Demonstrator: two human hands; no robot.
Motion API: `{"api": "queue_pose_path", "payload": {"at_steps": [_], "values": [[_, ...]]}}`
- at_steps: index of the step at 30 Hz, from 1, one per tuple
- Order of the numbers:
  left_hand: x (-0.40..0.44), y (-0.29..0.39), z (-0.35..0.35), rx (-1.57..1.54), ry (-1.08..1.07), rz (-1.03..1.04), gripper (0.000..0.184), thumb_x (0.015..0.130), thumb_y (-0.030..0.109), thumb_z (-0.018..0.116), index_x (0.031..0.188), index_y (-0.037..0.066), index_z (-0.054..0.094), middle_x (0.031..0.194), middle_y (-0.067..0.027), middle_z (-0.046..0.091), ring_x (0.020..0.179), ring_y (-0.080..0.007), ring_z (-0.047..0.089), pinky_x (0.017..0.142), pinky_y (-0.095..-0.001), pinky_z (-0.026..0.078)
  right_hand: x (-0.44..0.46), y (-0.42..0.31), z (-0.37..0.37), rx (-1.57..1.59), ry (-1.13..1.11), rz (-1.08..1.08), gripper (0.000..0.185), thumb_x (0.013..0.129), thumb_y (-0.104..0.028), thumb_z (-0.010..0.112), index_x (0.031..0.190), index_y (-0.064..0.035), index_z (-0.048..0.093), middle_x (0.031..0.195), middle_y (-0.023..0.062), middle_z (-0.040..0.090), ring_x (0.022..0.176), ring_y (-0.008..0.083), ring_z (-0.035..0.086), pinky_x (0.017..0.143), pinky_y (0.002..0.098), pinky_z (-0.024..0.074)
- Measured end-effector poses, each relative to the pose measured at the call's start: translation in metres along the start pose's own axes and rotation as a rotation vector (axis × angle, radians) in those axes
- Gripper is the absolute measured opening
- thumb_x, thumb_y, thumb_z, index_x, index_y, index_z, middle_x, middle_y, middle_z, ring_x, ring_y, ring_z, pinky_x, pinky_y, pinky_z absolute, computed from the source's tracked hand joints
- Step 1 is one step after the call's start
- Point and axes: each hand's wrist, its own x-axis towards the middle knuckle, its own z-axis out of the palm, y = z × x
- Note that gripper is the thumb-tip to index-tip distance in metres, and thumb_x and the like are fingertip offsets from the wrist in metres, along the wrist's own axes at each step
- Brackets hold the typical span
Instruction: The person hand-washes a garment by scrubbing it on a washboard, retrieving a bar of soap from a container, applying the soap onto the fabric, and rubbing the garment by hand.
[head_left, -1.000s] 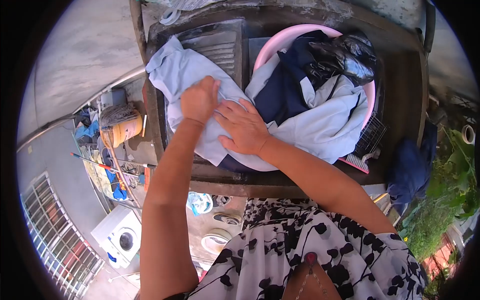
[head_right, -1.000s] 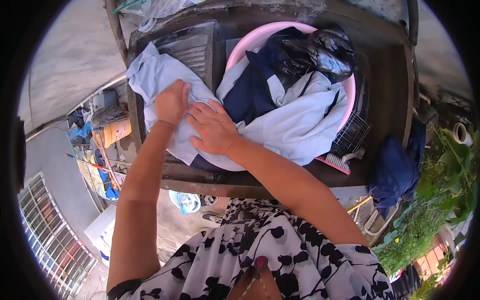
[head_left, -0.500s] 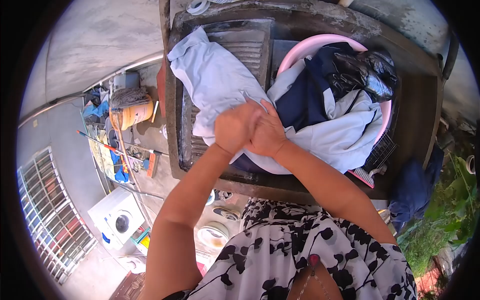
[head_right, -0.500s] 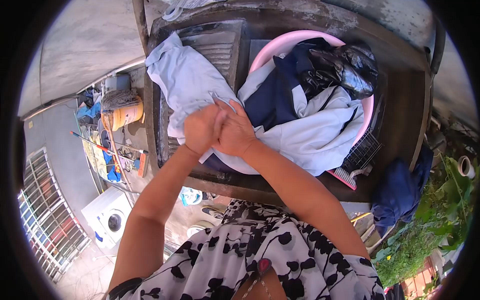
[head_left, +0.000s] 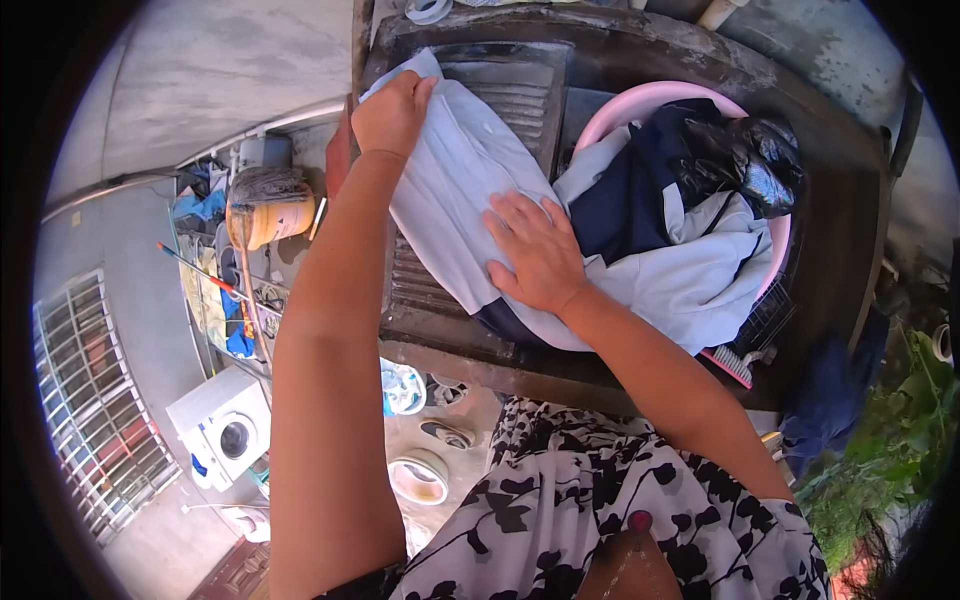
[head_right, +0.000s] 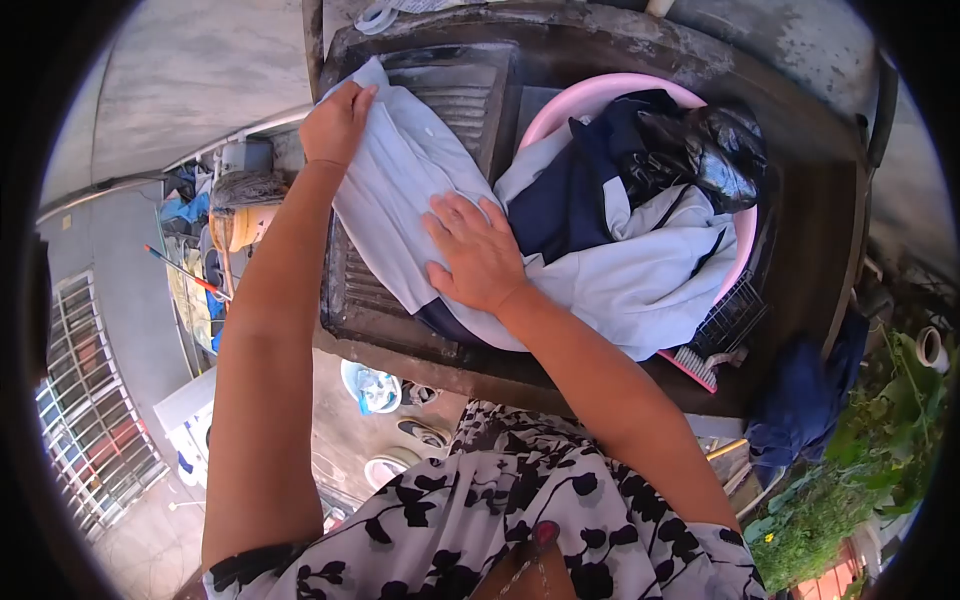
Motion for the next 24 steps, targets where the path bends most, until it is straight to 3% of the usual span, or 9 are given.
{"api": "queue_pose_path", "payload": {"at_steps": [3, 5, 7, 9, 11, 14, 15, 17, 24], "values": [[-0.008, 0.000, -0.013, 0.052, 0.122, -0.024, 0.018, 0.089, 0.031, 0.063, 0.085, 0.013, 0.065, 0.084, -0.0096, 0.068, 0.075, -0.0330, 0.065, 0.061, -0.0448, 0.050, 0.001, -0.002, 0.000, 0.001, -0.020, 0.010, 0.056, 0.081, -0.036, 0.061, 0.130, -0.0100, 0.057, 0.145, 0.0080, 0.047, 0.137, 0.0248, 0.038, 0.113, 0.0476, 0.0250], [-0.030, 0.028, -0.030, -0.069, 0.275, 0.275, 0.007, 0.084, 0.016, 0.064, 0.089, 0.011, 0.065, 0.091, -0.0096, 0.066, 0.085, -0.0314, 0.065, 0.068, -0.0426, 0.050, -0.002, -0.006, -0.001, -0.004, -0.035, 0.013, 0.057, 0.081, -0.036, 0.061, 0.132, -0.0101, 0.055, 0.147, 0.0083, 0.045, 0.138, 0.0255, 0.037, 0.112, 0.0489, 0.0252], [-0.080, 0.063, -0.043, -0.209, 0.150, 0.360, 0.020, 0.078, 0.006, 0.064, 0.098, 0.006, 0.066, 0.104, -0.0085, 0.065, 0.102, -0.0284, 0.063, 0.088, -0.0405, 0.046, 0.001, -0.004, -0.007, -0.008, 0.063, -0.024, 0.045, 0.082, -0.030, 0.065, 0.122, -0.0093, 0.063, 0.136, 0.0096, 0.056, 0.127, 0.0275, 0.049, 0.108, 0.0465, 0.0346], [-0.128, 0.072, -0.029, -0.084, -0.057, 0.145, 0.051, 0.083, 0.024, 0.065, 0.129, 0.004, 0.054, 0.135, -0.0151, 0.052, 0.132, -0.0333, 0.044, 0.105, -0.0522, 0.032, 0.000, 0.010, -0.030, 0.196, 0.061, 0.039, 0.038, 0.081, -0.026, 0.067, 0.115, -0.0101, 0.067, 0.122, 0.0099, 0.062, 0.115, 0.0271, 0.056, 0.100, 0.0428, 0.0408], [-0.146, 0.064, -0.005, -0.083, -0.057, 0.103, 0.056, 0.084, 0.029, 0.063, 0.132, 0.003, 0.051, 0.139, -0.0161, 0.049, 0.134, -0.0338, 0.041, 0.106, -0.0545, 0.029, 0.006, 0.030, -0.064, 0.400, 0.314, 0.155, 0.016, 0.078, -0.013, 0.070, 0.093, -0.0086, 0.073, 0.087, 0.0109, 0.070, 0.080, 0.0294, 0.066, 0.077, 0.0369, 0.0522], [-0.146, 0.067, 0.012, -0.059, -0.073, 0.031, 0.060, 0.088, 0.036, 0.056, 0.138, 0.004, 0.046, 0.145, -0.0172, 0.043, 0.138, -0.0343, 0.036, 0.108, -0.0575, 0.026, 0.009, 0.132, -0.083, 0.831, 0.560, 0.594, 0.015, 0.091, -0.008, 0.060, 0.096, 0.0006, 0.071, 0.089, 0.0070, 0.072, 0.081, 0.0172, 0.066, 0.077, 0.0279, 0.0510], [-0.144, 0.068, 0.011, -0.070, -0.079, 0.018, 0.059, 0.088, 0.034, 0.056, 0.138, 0.005, 0.047, 0.145, -0.0170, 0.044, 0.137, -0.0343, 0.037, 0.108, -0.0573, 0.026, 0.009, 0.157, -0.095, 0.936, 0.543, 0.816, 0.022, 0.095, -0.016, 0.057, 0.105, -0.0024, 0.071, 0.097, 0.0063, 0.072, 0.090, 0.0154, 0.066, 0.087, 0.0270, 0.0470], [-0.141, 0.062, 0.008, -0.046, -0.079, -0.019, 0.058, 0.087, 0.033, 0.056, 0.137, 0.005, 0.048, 0.145, -0.0167, 0.044, 0.137, -0.0344, 0.037, 0.108, -0.0571, 0.026, -0.005, 0.234, -0.074, 1.157, 0.638, 1.195, 0.022, 0.095, -0.017, 0.055, 0.108, -0.0062, 0.069, 0.103, 0.0093, 0.072, 0.092, 0.0165, 0.067, 0.085, 0.0296, 0.0492], [-0.140, 0.067, 0.008, -0.117, -0.088, -0.028, 0.054, 0.086, 0.030, 0.055, 0.136, 0.008, 0.049, 0.143, -0.0150, 0.046, 0.135, -0.0354, 0.039, 0.108, -0.0568, 0.027, 0.011, 0.321, -0.025, 1.206, 0.442, 1.412, 0.017, 0.089, -0.021, 0.060, 0.095, -0.0057, 0.066, 0.093, 0.0073, 0.068, 0.088, 0.0205, 0.064, 0.086, 0.0333, 0.0504]]}}
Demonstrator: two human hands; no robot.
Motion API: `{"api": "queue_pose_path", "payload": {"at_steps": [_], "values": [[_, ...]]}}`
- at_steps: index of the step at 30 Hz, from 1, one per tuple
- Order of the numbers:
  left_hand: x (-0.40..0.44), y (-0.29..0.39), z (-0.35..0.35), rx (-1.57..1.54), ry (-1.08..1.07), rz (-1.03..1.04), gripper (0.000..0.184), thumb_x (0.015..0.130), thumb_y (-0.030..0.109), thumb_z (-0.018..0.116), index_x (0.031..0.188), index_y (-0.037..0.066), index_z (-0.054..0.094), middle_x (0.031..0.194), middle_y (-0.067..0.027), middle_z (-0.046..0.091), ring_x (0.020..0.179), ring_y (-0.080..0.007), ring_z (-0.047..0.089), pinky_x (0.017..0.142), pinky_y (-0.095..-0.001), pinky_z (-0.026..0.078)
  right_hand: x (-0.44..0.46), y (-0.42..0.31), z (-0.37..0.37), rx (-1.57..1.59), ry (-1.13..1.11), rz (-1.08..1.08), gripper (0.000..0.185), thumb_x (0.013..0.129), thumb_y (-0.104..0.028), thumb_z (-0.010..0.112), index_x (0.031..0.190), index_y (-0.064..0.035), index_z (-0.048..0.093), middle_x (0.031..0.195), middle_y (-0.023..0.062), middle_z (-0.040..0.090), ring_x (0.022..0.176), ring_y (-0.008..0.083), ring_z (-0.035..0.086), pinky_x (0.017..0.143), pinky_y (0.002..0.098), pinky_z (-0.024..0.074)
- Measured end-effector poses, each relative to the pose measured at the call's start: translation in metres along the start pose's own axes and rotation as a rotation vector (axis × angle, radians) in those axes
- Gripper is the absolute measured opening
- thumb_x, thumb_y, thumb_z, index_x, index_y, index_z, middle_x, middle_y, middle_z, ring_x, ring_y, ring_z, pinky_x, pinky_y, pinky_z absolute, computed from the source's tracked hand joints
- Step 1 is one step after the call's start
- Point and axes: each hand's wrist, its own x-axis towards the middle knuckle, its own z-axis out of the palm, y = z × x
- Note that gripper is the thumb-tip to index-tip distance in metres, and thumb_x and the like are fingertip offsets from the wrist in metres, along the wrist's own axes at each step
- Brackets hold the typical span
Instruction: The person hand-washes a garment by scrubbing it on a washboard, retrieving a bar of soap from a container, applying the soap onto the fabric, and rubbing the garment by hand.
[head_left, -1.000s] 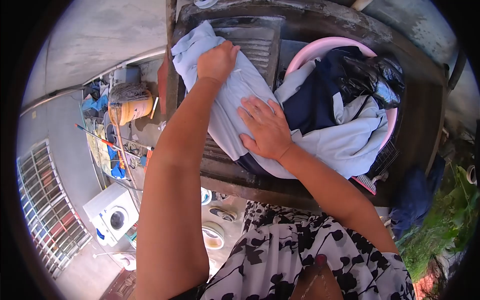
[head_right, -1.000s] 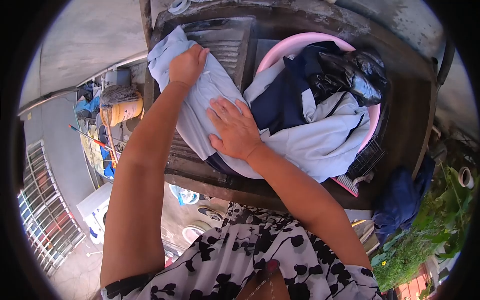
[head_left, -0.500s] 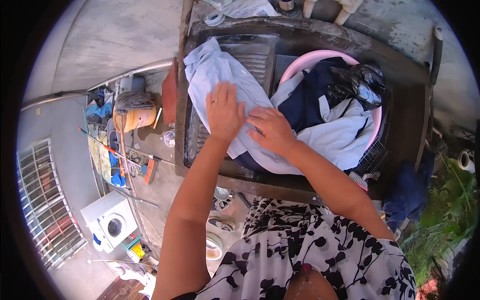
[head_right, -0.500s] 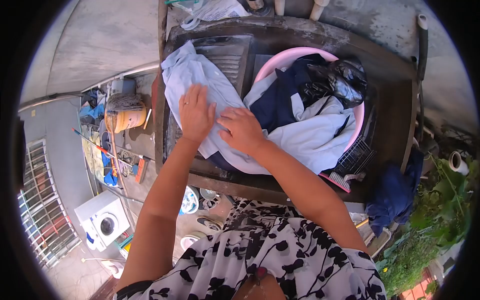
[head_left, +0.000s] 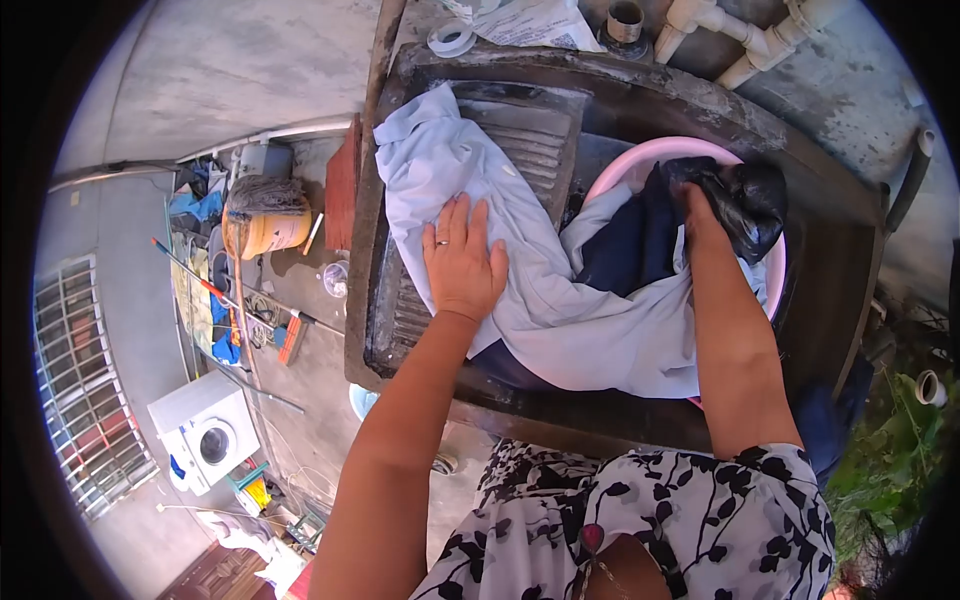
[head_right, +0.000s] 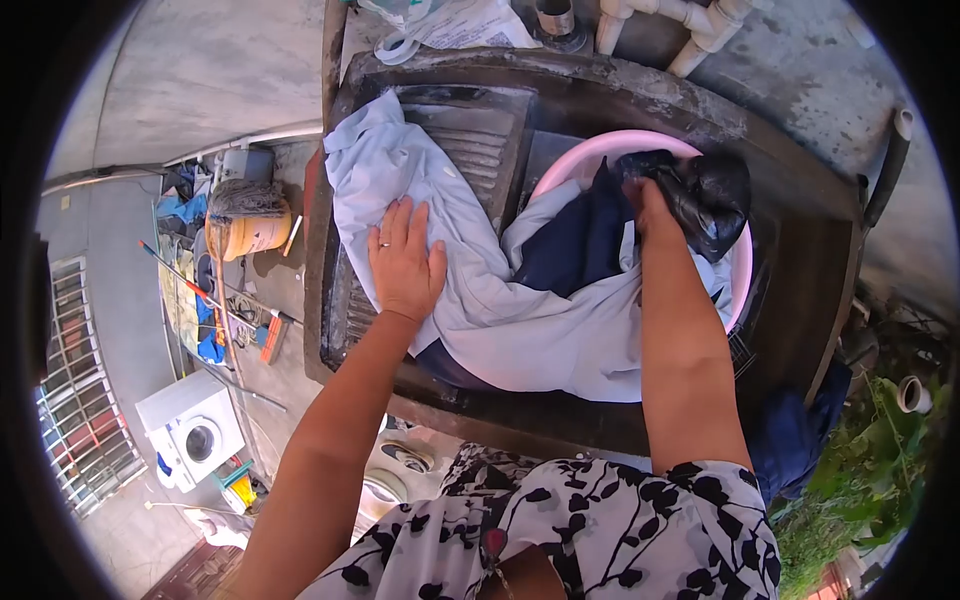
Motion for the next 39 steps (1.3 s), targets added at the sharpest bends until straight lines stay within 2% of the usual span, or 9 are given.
{"api": "queue_pose_path", "payload": {"at_steps": [8, 13, 15, 19, 20, 24, 28, 32, 39], "values": [[-0.001, -0.002, -0.001, -0.022, 0.024, 0.002, 0.049, 0.089, 0.027, 0.053, 0.133, 0.007, 0.053, 0.143, -0.0150, 0.046, 0.136, -0.0333, 0.038, 0.112, -0.0541, 0.023, -0.230, -0.039, 0.127, -0.021, -0.885, 0.047, 0.034, 0.098, -0.021, 0.054, 0.114, 0.0075, 0.063, 0.109, 0.0182, 0.070, 0.101, 0.0296, 0.069, 0.084, 0.0326, 0.0546], [-0.001, -0.004, -0.002, -0.033, 0.012, -0.013, 0.043, 0.088, 0.023, 0.055, 0.126, 0.005, 0.057, 0.139, -0.0146, 0.050, 0.134, -0.0320, 0.040, 0.111, -0.0530, 0.026, -0.267, 0.033, 0.152, -0.412, -0.735, -0.521, 0.038, 0.097, -0.026, 0.056, 0.121, 0.0021, 0.061, 0.117, 0.0163, 0.067, 0.111, 0.0285, 0.064, 0.094, 0.0346, 0.0482], [0.000, -0.003, -0.003, -0.078, 0.081, -0.002, 0.039, 0.088, 0.021, 0.056, 0.123, 0.004, 0.059, 0.137, -0.0144, 0.051, 0.133, -0.0315, 0.042, 0.110, -0.0518, 0.028, -0.283, 0.070, 0.142, -1.186, -0.472, -1.224, 0.060, 0.088, -0.036, 0.063, 0.134, 0.0003, 0.052, 0.138, 0.0196, 0.052, 0.134, 0.0312, 0.044, 0.109, 0.0449, 0.0339], [0.019, -0.012, -0.014, -0.118, -0.052, 0.019, 0.033, 0.086, 0.019, 0.060, 0.116, 0.005, 0.062, 0.125, -0.0126, 0.057, 0.121, -0.0300, 0.050, 0.098, -0.0459, 0.038, -0.295, 0.106, 0.135, -1.451, -0.365, -1.222, 0.079, 0.080, -0.050, 0.065, 0.142, -0.0040, 0.045, 0.155, 0.0142, 0.031, 0.148, 0.0312, 0.016, 0.115, 0.0592, 0.0127], [0.028, -0.016, -0.022, -0.111, -0.256, 0.010, 0.032, 0.086, 0.019, 0.061, 0.115, 0.006, 0.062, 0.121, -0.0118, 0.058, 0.116, -0.0298, 0.053, 0.094, -0.0441, 0.040, -0.293, 0.109, 0.135, -1.447, -0.368, -1.226, 0.079, 0.080, -0.050, 0.065, 0.142, -0.0040, 0.045, 0.155, 0.0142, 0.031, 0.148, 0.0312, 0.016, 0.115, 0.0592, 0.0127], [0.095, -0.035, -0.046, 0.105, 0.316, 0.195, 0.060, 0.078, 0.035, 0.074, 0.128, 0.008, 0.055, 0.113, -0.0137, 0.062, 0.111, -0.0307, 0.056, 0.090, -0.0438, 0.041, -0.293, 0.106, 0.133, -1.418, -0.344, -1.266, 0.080, 0.078, -0.051, 0.066, 0.141, -0.0045, 0.046, 0.152, 0.0151, 0.035, 0.146, 0.0336, 0.023, 0.112, 0.0590, 0.0179], [0.134, -0.052, -0.004, 0.193, -0.056, 0.013, 0.077, 0.074, 0.041, 0.075, 0.137, 0.006, 0.047, 0.123, -0.0189, 0.062, 0.113, -0.0364, 0.058, 0.094, -0.0486, 0.044, -0.291, 0.108, 0.133, -1.416, -0.339, -1.261, 0.080, 0.078, -0.051, 0.066, 0.139, -0.0048, 0.047, 0.151, 0.0151, 0.036, 0.145, 0.0339, 0.024, 0.112, 0.0590, 0.0192], [0.118, -0.038, -0.008, -0.051, -0.114, -0.055, 0.060, 0.076, 0.021, 0.069, 0.131, 0.005, 0.051, 0.113, -0.0200, 0.064, 0.103, -0.0382, 0.061, 0.089, -0.0449, 0.048, -0.289, 0.108, 0.133, -1.377, -0.340, -1.273, 0.080, 0.077, -0.051, 0.066, 0.139, -0.0045, 0.047, 0.151, 0.0148, 0.037, 0.145, 0.0338, 0.024, 0.112, 0.0589, 0.0194], [-0.002, 0.008, -0.039, -0.268, -0.067, 0.504, 0.028, 0.077, 0.018, 0.073, 0.102, 0.011, 0.062, 0.082, -0.0082, 0.062, 0.075, -0.0299, 0.063, 0.065, -0.0407, 0.051, -0.287, 0.108, 0.127, -1.440, -0.363, -1.189, 0.074, 0.074, -0.051, 0.069, 0.131, -0.0046, 0.057, 0.149, 0.0148, 0.039, 0.145, 0.0333, 0.022, 0.113, 0.0599, 0.0172]]}}
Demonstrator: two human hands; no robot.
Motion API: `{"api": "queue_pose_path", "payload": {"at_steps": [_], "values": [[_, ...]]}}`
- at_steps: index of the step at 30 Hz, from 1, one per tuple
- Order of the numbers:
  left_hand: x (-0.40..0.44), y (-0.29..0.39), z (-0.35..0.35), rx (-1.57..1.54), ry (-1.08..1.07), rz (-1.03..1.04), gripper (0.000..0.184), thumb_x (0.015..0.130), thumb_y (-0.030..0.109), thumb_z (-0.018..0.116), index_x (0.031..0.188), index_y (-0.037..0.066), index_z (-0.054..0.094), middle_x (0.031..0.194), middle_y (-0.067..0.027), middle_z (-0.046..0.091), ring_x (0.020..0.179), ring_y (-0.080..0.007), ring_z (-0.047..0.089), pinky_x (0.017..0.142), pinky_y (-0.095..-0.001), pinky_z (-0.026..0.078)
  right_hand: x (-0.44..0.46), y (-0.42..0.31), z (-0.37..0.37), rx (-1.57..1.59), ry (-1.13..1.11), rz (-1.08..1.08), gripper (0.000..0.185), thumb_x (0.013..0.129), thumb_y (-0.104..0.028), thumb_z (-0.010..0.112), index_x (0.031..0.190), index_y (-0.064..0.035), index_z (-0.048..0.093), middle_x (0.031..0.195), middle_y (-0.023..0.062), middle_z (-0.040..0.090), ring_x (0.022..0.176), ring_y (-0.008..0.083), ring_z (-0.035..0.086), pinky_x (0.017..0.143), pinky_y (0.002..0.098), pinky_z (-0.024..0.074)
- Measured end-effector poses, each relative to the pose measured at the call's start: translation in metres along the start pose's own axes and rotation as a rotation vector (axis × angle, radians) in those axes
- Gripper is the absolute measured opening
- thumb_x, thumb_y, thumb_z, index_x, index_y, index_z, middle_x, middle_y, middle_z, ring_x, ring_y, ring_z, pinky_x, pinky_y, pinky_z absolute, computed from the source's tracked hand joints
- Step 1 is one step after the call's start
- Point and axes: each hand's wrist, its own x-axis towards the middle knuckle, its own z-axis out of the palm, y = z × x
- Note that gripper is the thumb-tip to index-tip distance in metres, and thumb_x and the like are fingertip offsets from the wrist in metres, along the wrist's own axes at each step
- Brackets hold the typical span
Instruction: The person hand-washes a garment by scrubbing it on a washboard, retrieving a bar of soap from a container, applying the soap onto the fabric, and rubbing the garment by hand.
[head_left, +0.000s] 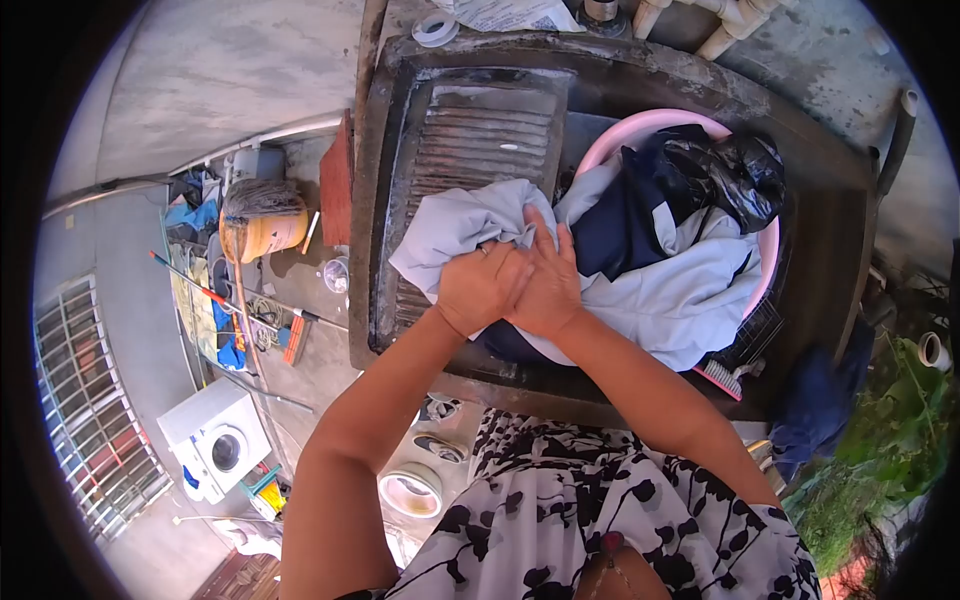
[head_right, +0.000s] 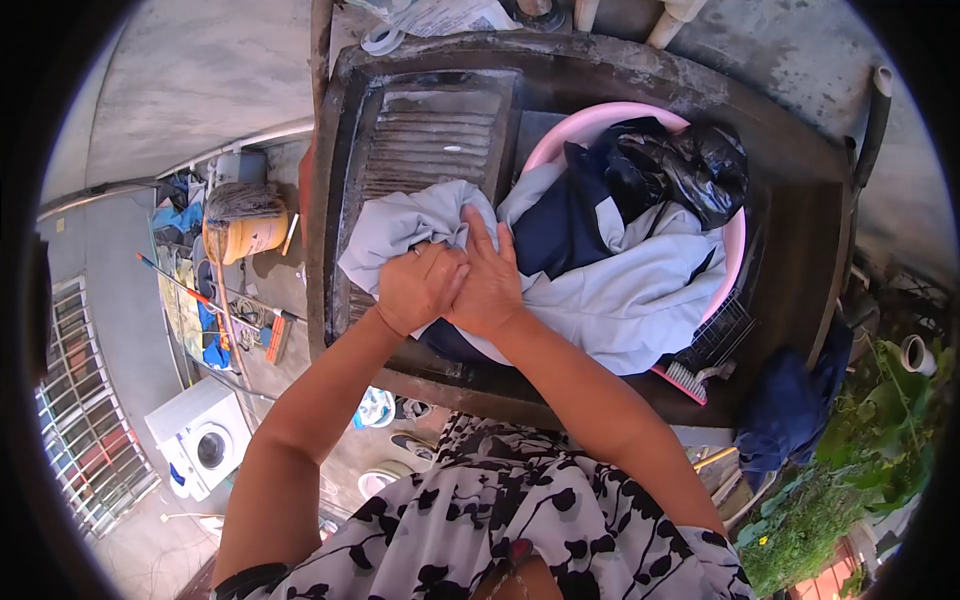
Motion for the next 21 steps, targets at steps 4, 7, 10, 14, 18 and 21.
{"api": "queue_pose_path", "payload": {"at_steps": [4, 7, 10, 14, 18, 21], "values": [[0.090, -0.097, 0.043, 0.260, 0.215, -0.196, 0.013, 0.084, 0.020, 0.069, 0.091, 0.011, 0.062, 0.080, -0.0081, 0.066, 0.073, -0.0294, 0.064, 0.065, -0.0415, 0.051, 0.010, -0.002, 0.004, 0.035, 0.078, -0.004, 0.079, 0.073, -0.052, 0.069, 0.135, -0.0052, 0.053, 0.149, 0.0148, 0.040, 0.145, 0.0323, 0.026, 0.112, 0.0569, 0.0191], [0.119, -0.121, 0.039, 0.616, 0.209, -0.335, 0.042, 0.085, 0.042, 0.066, 0.114, 0.012, 0.060, 0.103, -0.0117, 0.067, 0.093, -0.0325, 0.065, 0.073, -0.0534, 0.049, 0.001, 0.001, 0.004, 0.061, 0.090, 0.004, 0.082, 0.075, -0.053, 0.067, 0.139, -0.0054, 0.049, 0.150, 0.0114, 0.037, 0.146, 0.0279, 0.023, 0.113, 0.0583, 0.0184], [0.096, -0.113, 0.022, 0.392, 0.022, -0.554, 0.038, 0.091, 0.042, 0.062, 0.111, 0.009, 0.058, 0.094, -0.0174, 0.069, 0.084, -0.0381, 0.067, 0.068, -0.0517, 0.051, 0.004, 0.002, 0.003, 0.063, 0.137, -0.017, 0.079, 0.073, -0.052, 0.068, 0.135, -0.0060, 0.052, 0.148, 0.0103, 0.040, 0.144, 0.0277, 0.027, 0.111, 0.0570, 0.0215], [0.032, -0.004, 0.001, 0.184, 0.008, -0.206, 0.026, 0.081, 0.030, 0.072, 0.097, 0.011, 0.064, 0.078, -0.0107, 0.065, 0.062, -0.0299, 0.065, 0.055, -0.0413, 0.051, 0.003, 0.003, -0.002, 0.003, -0.015, 0.003, 0.078, 0.077, -0.052, 0.064, 0.134, -0.0005, 0.052, 0.144, 0.0124, 0.046, 0.147, 0.0300, 0.020, 0.112, 0.0599, 0.0195], [0.022, 0.000, 0.011, 0.144, -0.105, -0.166, 0.023, 0.083, 0.025, 0.071, 0.099, 0.010, 0.063, 0.088, -0.0100, 0.067, 0.069, -0.0313, 0.066, 0.059, -0.0418, 0.051, 0.005, 0.003, -0.006, -0.043, -0.166, 0.030, 0.079, 0.075, -0.050, 0.066, 0.137, -0.0027, 0.050, 0.146, 0.0115, 0.044, 0.147, 0.0304, 0.020, 0.112, 0.0612, 0.0193], [0.093, -0.104, 0.038, 0.439, 0.129, -0.260, 0.020, 0.086, 0.030, 0.067, 0.093, 0.012, 0.063, 0.079, -0.0110, 0.062, 0.064, -0.0331, 0.063, 0.056, -0.0443, 0.050, 0.009, 0.004, 0.001, 0.146, 0.063, -0.003, 0.079, 0.075, -0.049, 0.067, 0.138, -0.0051, 0.049, 0.150, 0.0110, 0.039, 0.147, 0.0297, 0.020, 0.112, 0.0614, 0.0198]]}}
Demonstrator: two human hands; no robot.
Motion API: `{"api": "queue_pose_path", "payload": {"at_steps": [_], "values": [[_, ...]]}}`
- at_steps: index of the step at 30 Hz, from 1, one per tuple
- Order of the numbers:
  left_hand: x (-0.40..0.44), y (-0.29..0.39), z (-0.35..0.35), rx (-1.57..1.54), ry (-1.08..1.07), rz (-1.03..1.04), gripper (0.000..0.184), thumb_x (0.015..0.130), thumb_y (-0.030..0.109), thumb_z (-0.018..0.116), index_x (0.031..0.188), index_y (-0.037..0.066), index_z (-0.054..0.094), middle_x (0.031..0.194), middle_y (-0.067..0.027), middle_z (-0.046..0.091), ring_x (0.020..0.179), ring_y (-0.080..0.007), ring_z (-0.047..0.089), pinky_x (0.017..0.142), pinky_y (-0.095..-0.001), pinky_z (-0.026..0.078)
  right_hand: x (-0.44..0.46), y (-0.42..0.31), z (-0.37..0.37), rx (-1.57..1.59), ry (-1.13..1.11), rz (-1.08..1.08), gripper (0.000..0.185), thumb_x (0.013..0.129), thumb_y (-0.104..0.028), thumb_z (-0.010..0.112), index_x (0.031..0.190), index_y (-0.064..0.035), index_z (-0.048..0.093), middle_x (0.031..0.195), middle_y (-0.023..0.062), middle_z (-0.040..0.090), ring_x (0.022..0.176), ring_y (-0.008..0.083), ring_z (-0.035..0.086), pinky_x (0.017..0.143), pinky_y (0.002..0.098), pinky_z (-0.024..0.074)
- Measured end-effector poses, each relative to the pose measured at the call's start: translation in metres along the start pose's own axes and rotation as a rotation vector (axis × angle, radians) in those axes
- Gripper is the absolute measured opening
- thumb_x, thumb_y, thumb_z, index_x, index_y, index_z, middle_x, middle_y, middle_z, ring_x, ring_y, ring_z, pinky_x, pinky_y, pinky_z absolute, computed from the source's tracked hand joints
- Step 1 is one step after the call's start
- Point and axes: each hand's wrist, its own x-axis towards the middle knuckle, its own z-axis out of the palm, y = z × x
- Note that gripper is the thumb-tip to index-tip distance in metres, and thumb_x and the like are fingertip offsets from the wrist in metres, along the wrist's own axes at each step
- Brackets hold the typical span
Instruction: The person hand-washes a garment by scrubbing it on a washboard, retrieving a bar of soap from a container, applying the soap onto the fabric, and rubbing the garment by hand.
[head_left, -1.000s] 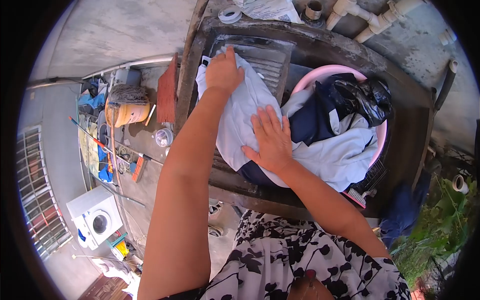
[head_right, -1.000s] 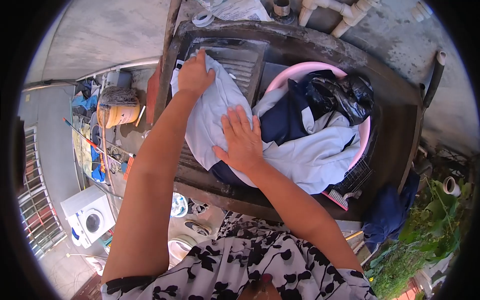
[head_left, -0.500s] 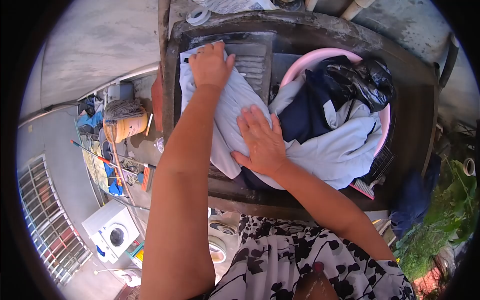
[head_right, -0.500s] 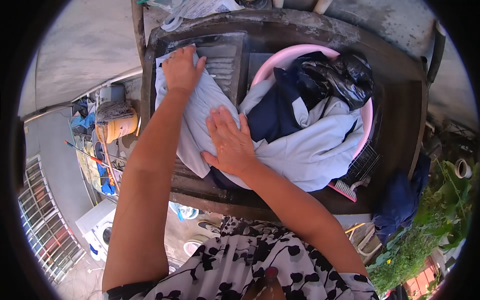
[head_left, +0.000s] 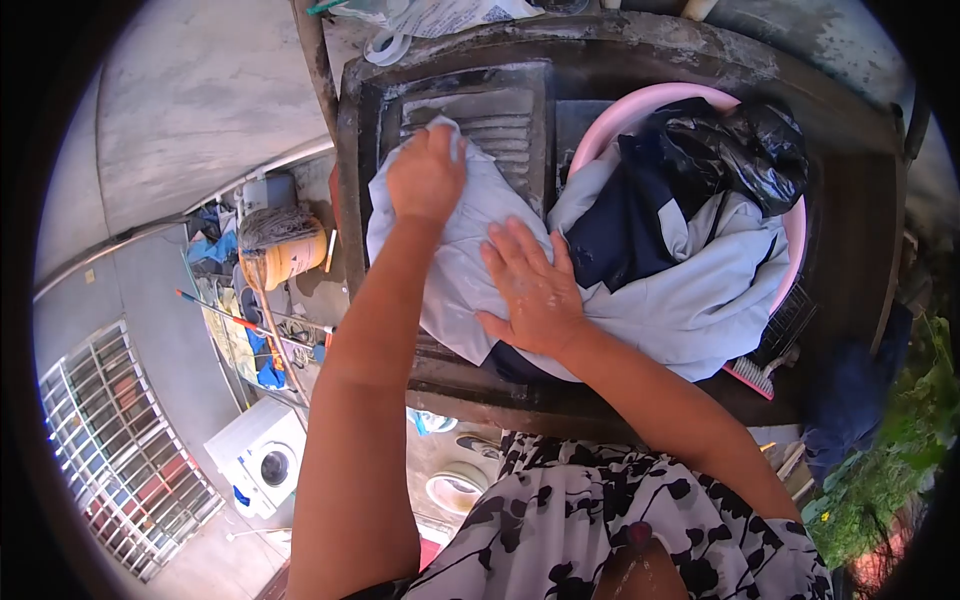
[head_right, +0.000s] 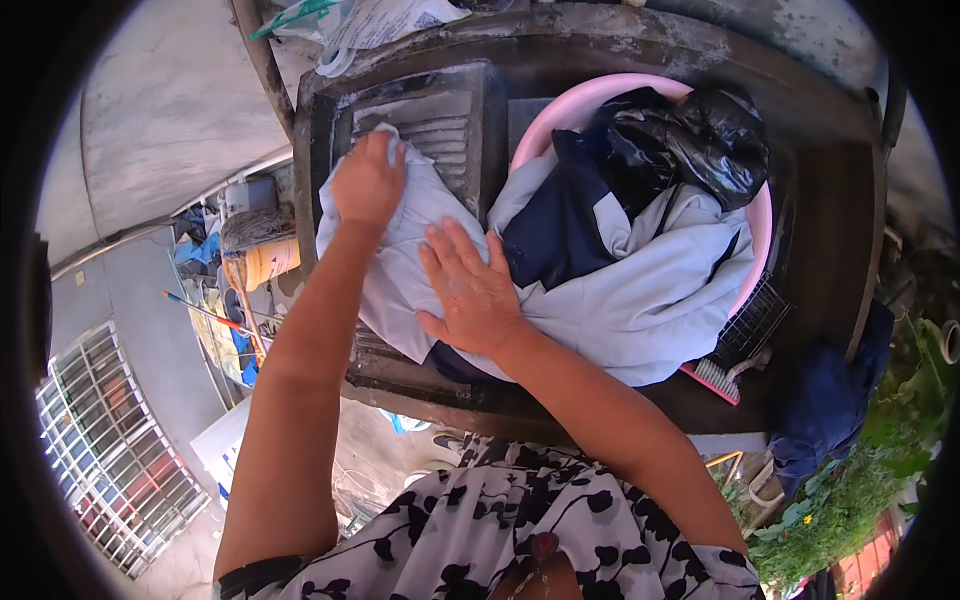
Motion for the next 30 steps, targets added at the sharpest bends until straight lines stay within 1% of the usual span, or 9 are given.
{"api": "queue_pose_path", "payload": {"at_steps": [5, 9, 12, 16, 20, 22, 25, 28, 30], "values": [[-0.021, 0.017, -0.020, -0.155, -0.041, -0.056, 0.021, 0.088, 0.032, 0.065, 0.093, 0.011, 0.062, 0.085, -0.0127, 0.066, 0.067, -0.0336, 0.065, 0.058, -0.0442, 0.050, -0.002, 0.002, 0.002, 0.005, 0.041, -0.024, 0.075, 0.074, -0.049, 0.066, 0.134, -0.0055, 0.052, 0.148, 0.0123, 0.040, 0.145, 0.0301, 0.024, 0.111, 0.0608, 0.0213], [-0.099, 0.071, -0.098, -0.399, -0.201, 0.185, 0.023, 0.080, 0.030, 0.069, 0.093, 0.012, 0.063, 0.079, -0.0076, 0.058, 0.064, -0.0276, 0.062, 0.057, -0.0399, 0.049, -0.001, 0.002, 0.001, -0.042, 0.015, -0.033, 0.074, 0.073, -0.048, 0.067, 0.132, -0.0049, 0.054, 0.140, 0.0151, 0.048, 0.144, 0.0308, 0.025, 0.111, 0.0610, 0.0209], [-0.067, 0.026, -0.053, -0.241, -0.206, 0.213, 0.020, 0.082, 0.030, 0.068, 0.092, 0.013, 0.062, 0.080, -0.0082, 0.059, 0.065, -0.0291, 0.063, 0.057, -0.0401, 0.050, -0.003, 0.004, 0.002, -0.010, -0.037, -0.018, 0.074, 0.072, -0.048, 0.068, 0.131, -0.0044, 0.055, 0.144, 0.0144, 0.045, 0.145, 0.0302, 0.025, 0.110, 0.0613, 0.0218], [0.028, -0.028, 0.019, 0.048, -0.119, -0.124, 0.030, 0.091, 0.040, 0.060, 0.094, 0.010, 0.065, 0.090, -0.0142, 0.069, 0.076, -0.0355, 0.067, 0.067, -0.0482, 0.051, -0.002, 0.005, 0.005, 0.016, 0.107, -0.056, 0.073, 0.074, -0.049, 0.067, 0.133, -0.0074, 0.054, 0.151, 0.0107, 0.038, 0.144, 0.0287, 0.029, 0.109, 0.0600, 0.0242], [0.018, -0.049, -0.020, -0.138, -0.377, -0.323, 0.055, 0.093, 0.056, 0.048, 0.116, 0.009, 0.065, 0.106, -0.0221, 0.068, 0.099, -0.0366, 0.065, 0.082, -0.0480, 0.050, -0.003, 0.005, 0.004, 0.003, 0.093, -0.061, 0.073, 0.075, -0.048, 0.066, 0.132, -0.0048, 0.055, 0.149, 0.0122, 0.039, 0.144, 0.0281, 0.026, 0.108, 0.0608, 0.0253], [-0.012, -0.068, -0.043, -0.237, -0.309, 0.169, 0.055, 0.087, 0.046, 0.061, 0.128, 0.009, 0.057, 0.112, -0.0217, 0.063, 0.104, -0.0374, 0.060, 0.084, -0.0464, 0.050, -0.002, 0.006, 0.003, 0.000, 0.108, -0.073, 0.072, 0.076, -0.049, 0.065, 0.132, -0.0053, 0.055, 0.149, 0.0116, 0.039, 0.144, 0.0277, 0.025, 0.108, 0.0606, 0.0256], [-0.061, -0.036, -0.064, 0.064, -0.250, 0.109, 0.061, 0.078, 0.030, 0.072, 0.131, 0.008, 0.051, 0.109, -0.0176, 0.059, 0.101, -0.0366, 0.059, 0.081, -0.0450, 0.051, -0.005, 0.004, 0.002, -0.026, 0.082, -0.063, 0.075, 0.075, -0.050, 0.068, 0.136, -0.0080, 0.052, 0.150, 0.0102, 0.039, 0.145, 0.0285, 0.026, 0.107, 0.0612, 0.0276], [-0.076, 0.009, -0.076, -0.168, -0.206, -0.064, 0.056, 0.070, 0.021, 0.076, 0.120, 0.006, 0.056, 0.099, -0.0138, 0.059, 0.089, -0.0342, 0.061, 0.075, -0.0435, 0.052, -0.004, 0.004, 0.002, -0.080, 0.051, -0.052, 0.074, 0.078, -0.053, 0.064, 0.138, -0.0106, 0.051, 0.150, 0.0093, 0.041, 0.145, 0.0278, 0.027, 0.108, 0.0607, 0.0274], [-0.091, 0.056, -0.125, -0.353, -0.271, 0.129, 0.045, 0.068, 0.021, 0.077, 0.107, 0.007, 0.060, 0.093, -0.0117, 0.062, 0.082, -0.0332, 0.062, 0.070, -0.0416, 0.052, -0.007, -0.001, 0.003, -0.088, 0.010, -0.045, 0.075, 0.078, -0.054, 0.062, 0.138, -0.0111, 0.051, 0.149, 0.0094, 0.042, 0.144, 0.0282, 0.027, 0.109, 0.0601, 0.0259]]}}
